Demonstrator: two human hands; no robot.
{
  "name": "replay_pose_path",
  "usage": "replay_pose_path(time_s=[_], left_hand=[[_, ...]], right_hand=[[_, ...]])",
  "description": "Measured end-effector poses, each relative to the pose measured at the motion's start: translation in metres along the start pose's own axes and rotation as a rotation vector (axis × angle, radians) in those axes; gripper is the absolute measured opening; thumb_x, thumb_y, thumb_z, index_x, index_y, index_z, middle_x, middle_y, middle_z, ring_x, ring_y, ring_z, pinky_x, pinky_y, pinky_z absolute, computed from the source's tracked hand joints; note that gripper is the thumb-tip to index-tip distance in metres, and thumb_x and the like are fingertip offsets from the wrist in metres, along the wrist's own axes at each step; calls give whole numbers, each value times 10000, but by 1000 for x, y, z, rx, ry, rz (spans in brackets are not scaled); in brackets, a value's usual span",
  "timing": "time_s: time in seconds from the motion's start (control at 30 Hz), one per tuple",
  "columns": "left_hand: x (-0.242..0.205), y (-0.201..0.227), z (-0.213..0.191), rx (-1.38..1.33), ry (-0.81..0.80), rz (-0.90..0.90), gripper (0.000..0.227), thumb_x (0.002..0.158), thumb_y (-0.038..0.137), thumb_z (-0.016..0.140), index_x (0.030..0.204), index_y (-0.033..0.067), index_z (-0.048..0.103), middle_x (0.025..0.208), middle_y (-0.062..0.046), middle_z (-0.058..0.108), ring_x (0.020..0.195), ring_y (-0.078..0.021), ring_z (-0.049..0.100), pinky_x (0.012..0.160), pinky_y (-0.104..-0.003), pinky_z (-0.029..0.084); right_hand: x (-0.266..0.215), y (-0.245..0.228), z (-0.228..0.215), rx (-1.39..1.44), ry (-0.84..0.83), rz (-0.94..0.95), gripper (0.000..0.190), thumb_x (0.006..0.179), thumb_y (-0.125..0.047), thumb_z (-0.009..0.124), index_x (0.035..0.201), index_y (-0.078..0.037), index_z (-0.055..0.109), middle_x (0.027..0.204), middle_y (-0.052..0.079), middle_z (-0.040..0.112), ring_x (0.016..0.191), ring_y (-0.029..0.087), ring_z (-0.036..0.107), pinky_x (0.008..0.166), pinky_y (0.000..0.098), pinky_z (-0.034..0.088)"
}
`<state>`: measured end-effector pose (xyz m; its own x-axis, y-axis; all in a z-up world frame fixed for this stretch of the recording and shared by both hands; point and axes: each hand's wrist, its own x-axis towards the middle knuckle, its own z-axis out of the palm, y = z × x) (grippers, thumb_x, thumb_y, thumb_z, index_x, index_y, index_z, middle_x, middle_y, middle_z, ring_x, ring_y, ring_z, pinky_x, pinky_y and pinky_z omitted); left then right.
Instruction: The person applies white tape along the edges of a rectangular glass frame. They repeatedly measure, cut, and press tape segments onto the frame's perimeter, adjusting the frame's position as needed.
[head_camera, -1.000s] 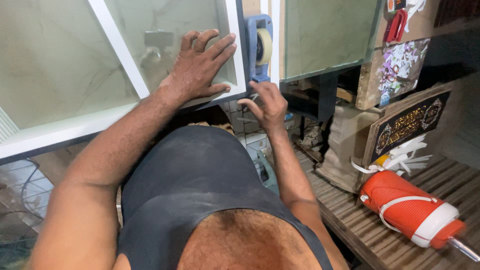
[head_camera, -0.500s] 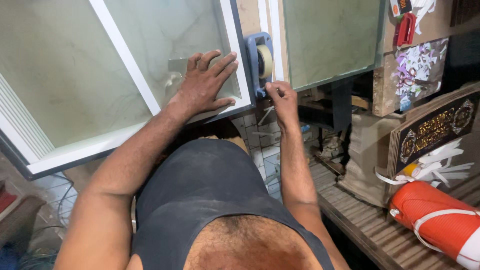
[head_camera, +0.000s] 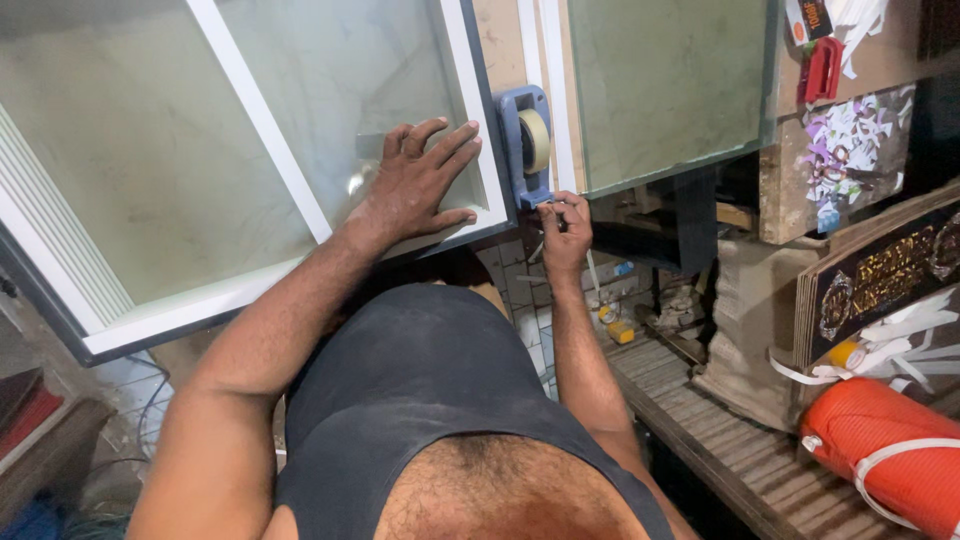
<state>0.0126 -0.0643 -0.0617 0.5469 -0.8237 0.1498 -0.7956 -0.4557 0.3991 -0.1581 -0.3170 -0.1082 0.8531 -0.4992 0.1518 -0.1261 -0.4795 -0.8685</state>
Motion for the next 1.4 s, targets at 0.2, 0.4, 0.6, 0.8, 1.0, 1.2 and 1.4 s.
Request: replay_pose_path(time_s=[0.2, 0.4, 0.6, 0.8, 1.0, 1.2, 1.4], left_hand=[[2, 3, -5, -17, -20, -28, 1004, 757, 710, 760, 1536, 140, 480, 1625, -34, 379, 1446, -302, 294, 1158, -511, 210], [19, 3, -12, -249, -94, -148, 806, 798, 670, 789, 1384, 149, 607, 1551, -72, 459, 1386, -345, 319, 1099, -545, 232], [41, 21, -32, -513, 161, -169, 707, 811, 569, 849, 1318, 107, 677, 1308, -115, 679, 1260, -376, 494, 1038, -570, 338], [66, 43, -57, -717, 373, -140, 187, 948, 196, 800, 1112, 119, 754, 1012, -16, 774, 940, -188, 736, 881, -383, 532], [87, 30, -69, -663, 508, -399, 96, 951, 156, 803, 1036, 130, 767, 943, -17, 788, 783, -132, 710, 759, -338, 503], [120, 10, -58, -1548, 765, -772, 121, 999, 119, 748, 1101, 56, 734, 947, 5, 725, 827, -42, 650, 766, -214, 555], [137, -9, -46, -1678, 945, -706, 151, 1031, 66, 716, 1167, 9, 685, 1042, -39, 720, 886, -78, 641, 812, -242, 559]], right_hand=[[3, -10, 2, -165, 44, -102, 82, 931, -36, 744, 985, 25, 731, 1072, 145, 693, 995, 262, 681, 837, 349, 553], [28, -84, -35, -384, -258, -5, 132, 900, -89, 822, 962, -3, 742, 985, 120, 737, 892, 244, 720, 771, 351, 561], [72, -169, -48, -307, -498, -125, 251, 863, -121, 844, 1053, -14, 719, 1004, 107, 730, 874, 237, 730, 707, 336, 575], [135, -196, -23, -382, -580, -417, 263, 921, -147, 843, 1103, -37, 689, 1066, 91, 720, 896, 217, 745, 698, 278, 612], [192, -195, 3, -220, -673, -411, 566, 850, -223, 888, 1272, -15, 574, 1192, 131, 648, 895, 189, 686, 719, 285, 593], [231, -173, 48, 309, -681, -31, 557, 966, -161, 852, 1400, 1, 542, 1252, 79, 621, 981, 111, 633, 799, 251, 583], [257, -154, 82, 499, -708, 110, 191, 1065, -140, 720, 1152, 18, 658, 1011, 49, 705, 875, 107, 674, 764, 256, 590]])
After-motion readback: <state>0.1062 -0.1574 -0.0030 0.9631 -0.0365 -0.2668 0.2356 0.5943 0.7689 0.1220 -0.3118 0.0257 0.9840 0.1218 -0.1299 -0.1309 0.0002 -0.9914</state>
